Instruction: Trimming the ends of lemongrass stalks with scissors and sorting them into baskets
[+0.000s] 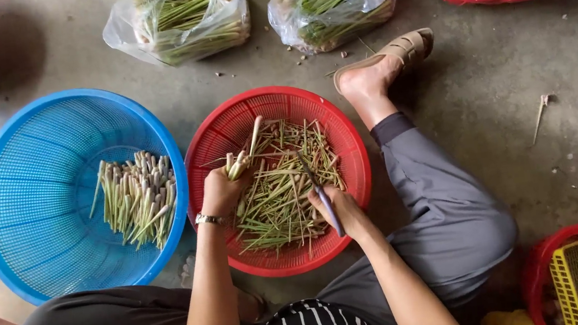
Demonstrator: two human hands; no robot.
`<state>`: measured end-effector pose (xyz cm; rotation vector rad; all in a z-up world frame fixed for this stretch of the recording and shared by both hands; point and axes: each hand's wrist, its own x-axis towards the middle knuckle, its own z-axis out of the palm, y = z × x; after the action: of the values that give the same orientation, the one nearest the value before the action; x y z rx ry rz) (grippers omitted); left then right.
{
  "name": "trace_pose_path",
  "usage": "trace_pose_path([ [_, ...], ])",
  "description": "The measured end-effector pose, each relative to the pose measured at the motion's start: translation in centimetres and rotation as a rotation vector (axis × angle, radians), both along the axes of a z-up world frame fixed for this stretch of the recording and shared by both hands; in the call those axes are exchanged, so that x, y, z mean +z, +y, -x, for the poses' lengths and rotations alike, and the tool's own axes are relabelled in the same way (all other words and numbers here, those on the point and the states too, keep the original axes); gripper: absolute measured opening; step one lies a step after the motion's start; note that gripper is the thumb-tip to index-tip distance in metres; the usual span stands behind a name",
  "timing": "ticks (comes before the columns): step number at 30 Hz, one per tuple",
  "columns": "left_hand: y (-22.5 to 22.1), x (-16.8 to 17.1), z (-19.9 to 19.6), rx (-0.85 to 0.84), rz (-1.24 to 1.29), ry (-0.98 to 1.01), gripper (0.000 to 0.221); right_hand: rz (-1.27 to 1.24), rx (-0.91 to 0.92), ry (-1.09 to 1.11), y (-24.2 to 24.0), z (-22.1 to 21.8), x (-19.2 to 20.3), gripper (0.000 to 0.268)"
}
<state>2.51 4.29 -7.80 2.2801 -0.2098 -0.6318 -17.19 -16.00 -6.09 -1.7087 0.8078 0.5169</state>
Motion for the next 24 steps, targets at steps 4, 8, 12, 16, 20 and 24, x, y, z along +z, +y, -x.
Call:
trace_pose_path([
  [4,-0.6,2.1,0.7,-0.090,-0.089,-0.072,0.031,-0.017,0.019,-0.052,0.0,0.5,-1.1,0.063],
  [8,-1.0,3.3,1.4,-0.201,-0.128,-0.137,0.028,-0.010,0.007,-0.081,0.2,0.3,-1.9,0.066],
  [12,-0.6,2.1,1.3,-0.272,-0.196,-0.169,0.025,0.014,-0.032,-0.076,0.5,0.1,-2.9,0.068],
  [16,0.0,2.0,0.9,-0.243,-0.274,-0.185,0.033,0.012,-0.066,-0.066,0.2,0.0,-0.7,0.069],
  [20,-1.2,4.5,0.9,-0.015,-0.295,-0.652,0.047,0.081,-0.062,-0.061,-0.3,0.2,1.6,0.055],
  [24,-4.6,6.0,2.3,-0.108,0.089,-0.414,0.029,0.104,0.001,-0.127,0.1,0.2,0.8,0.051],
])
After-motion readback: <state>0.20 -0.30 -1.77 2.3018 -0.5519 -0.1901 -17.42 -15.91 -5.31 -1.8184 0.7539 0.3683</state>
